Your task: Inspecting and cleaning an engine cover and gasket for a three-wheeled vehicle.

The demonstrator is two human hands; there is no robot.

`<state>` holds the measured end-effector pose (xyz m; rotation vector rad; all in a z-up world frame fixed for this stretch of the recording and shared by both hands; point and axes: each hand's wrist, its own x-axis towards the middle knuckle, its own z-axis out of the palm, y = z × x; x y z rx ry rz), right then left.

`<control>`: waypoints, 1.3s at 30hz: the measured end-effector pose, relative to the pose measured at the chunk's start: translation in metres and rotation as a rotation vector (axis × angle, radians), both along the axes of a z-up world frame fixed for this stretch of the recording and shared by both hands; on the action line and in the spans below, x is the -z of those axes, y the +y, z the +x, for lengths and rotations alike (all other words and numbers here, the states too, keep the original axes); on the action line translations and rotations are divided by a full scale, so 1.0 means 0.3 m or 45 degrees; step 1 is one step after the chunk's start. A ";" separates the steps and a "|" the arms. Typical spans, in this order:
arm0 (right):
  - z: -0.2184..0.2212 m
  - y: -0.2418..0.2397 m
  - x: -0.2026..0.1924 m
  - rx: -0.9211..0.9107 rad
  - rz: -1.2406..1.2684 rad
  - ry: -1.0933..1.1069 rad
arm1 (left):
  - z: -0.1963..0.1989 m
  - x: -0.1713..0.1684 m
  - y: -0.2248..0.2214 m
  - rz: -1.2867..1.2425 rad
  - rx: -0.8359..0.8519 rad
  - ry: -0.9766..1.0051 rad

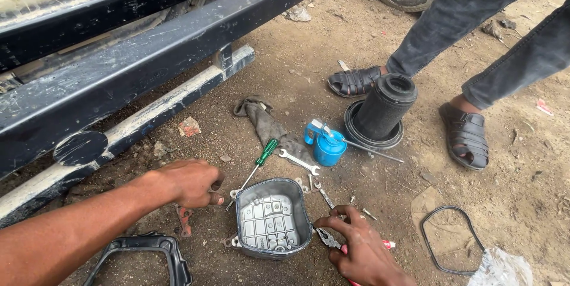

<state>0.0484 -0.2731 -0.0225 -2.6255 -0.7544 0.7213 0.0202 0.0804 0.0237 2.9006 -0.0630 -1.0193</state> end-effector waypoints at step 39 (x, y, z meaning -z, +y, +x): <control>-0.042 -0.194 0.429 -0.142 0.069 -0.315 | -0.007 0.033 0.025 0.051 -0.016 0.103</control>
